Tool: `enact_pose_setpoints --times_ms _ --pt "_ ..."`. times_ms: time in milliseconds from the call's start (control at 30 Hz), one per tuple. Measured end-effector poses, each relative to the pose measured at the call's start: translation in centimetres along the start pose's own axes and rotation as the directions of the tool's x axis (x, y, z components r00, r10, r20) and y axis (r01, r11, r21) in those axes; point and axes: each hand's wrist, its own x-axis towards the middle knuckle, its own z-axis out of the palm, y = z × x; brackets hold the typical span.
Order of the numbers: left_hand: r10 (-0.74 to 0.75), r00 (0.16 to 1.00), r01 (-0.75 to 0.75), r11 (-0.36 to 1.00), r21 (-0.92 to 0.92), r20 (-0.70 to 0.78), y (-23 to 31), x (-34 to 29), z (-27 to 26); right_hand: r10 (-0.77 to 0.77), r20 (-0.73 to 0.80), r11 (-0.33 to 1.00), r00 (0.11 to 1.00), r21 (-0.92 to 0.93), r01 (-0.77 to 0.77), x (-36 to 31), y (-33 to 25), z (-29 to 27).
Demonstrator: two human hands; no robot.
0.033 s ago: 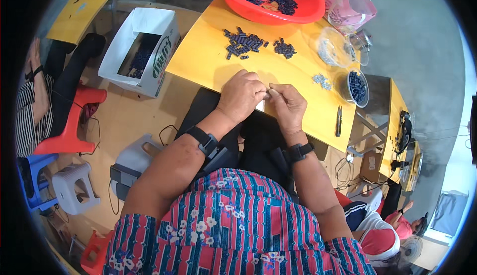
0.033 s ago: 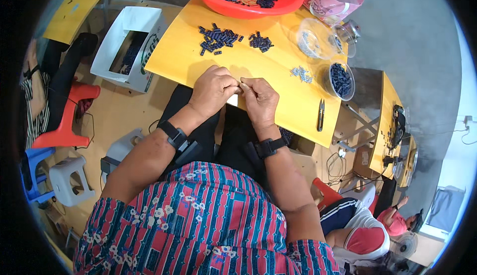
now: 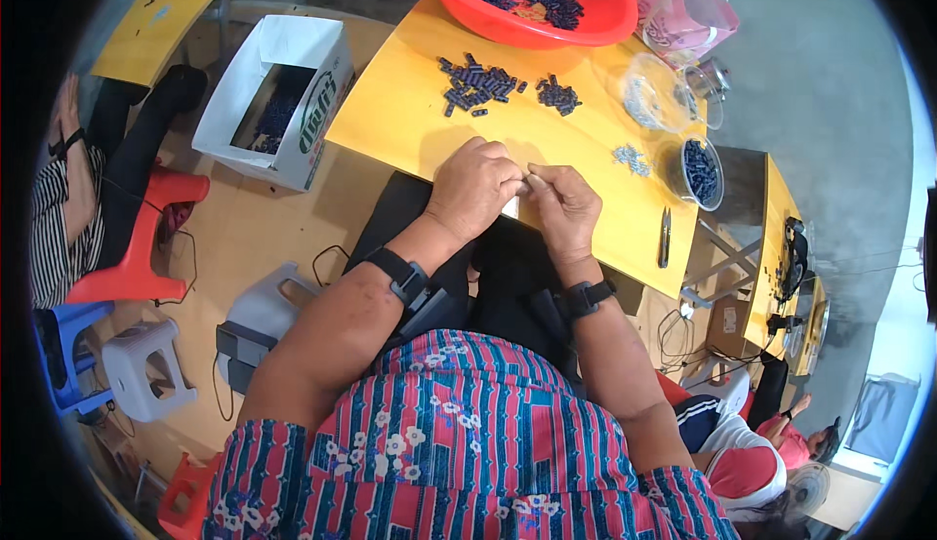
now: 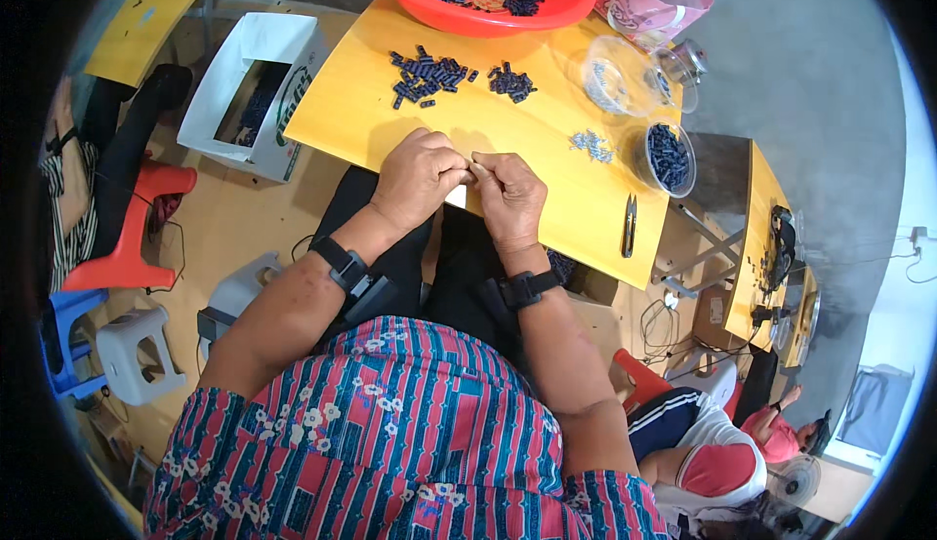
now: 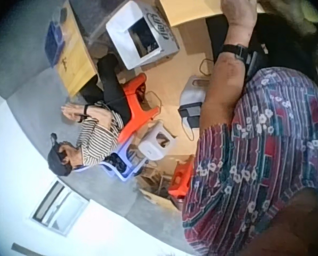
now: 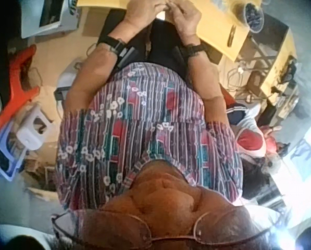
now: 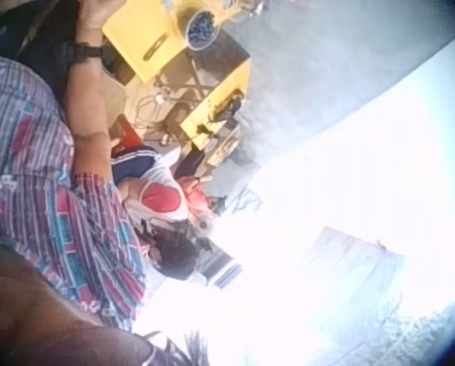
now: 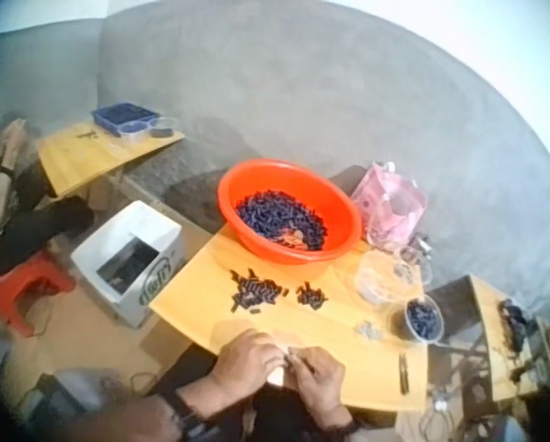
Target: Assembling small black plastic parts with tiny metal components.
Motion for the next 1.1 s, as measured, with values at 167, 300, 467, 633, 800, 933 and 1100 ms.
enact_pose_setpoints --times_ms 167,300,467,633,800,933,1100 --pt "-0.007 0.998 0.007 1.0 0.0 -0.055 -0.2 -0.3 0.3 -0.094 -0.002 0.991 0.996 -0.1 0.094 0.1 -1.3 0.4" --pt "-0.018 0.999 0.017 1.0 -0.025 -0.039 0.0 0.0 0.2 -0.162 0.007 0.971 0.987 -0.176 0.16 0.1 -1.3 0.2" --pt "-0.022 1.0 0.022 1.0 -0.019 0.011 0.0 -0.1 -0.3 -0.093 0.069 0.988 0.993 -0.114 0.101 -0.1 -1.5 -0.6" --pt "-0.014 1.0 0.013 0.998 -0.056 -0.019 0.3 0.2 -0.3 0.149 0.096 0.961 0.984 0.219 -0.167 -0.2 -1.1 -1.4" --pt "-0.015 1.0 0.015 0.999 -0.028 -0.015 0.2 0.3 -0.1 0.141 0.123 0.961 0.982 0.222 -0.165 0.1 -1.0 -1.5" --pt "-0.044 0.999 0.044 0.999 -0.017 0.001 0.2 0.3 -0.2 0.096 0.139 0.971 0.986 0.206 -0.123 0.3 -0.6 -1.4" --pt "-0.03 1.0 0.03 0.999 -0.029 0.001 0.1 0.3 -0.1 0.122 0.125 0.958 0.985 0.244 -0.149 0.3 -0.7 -1.3"
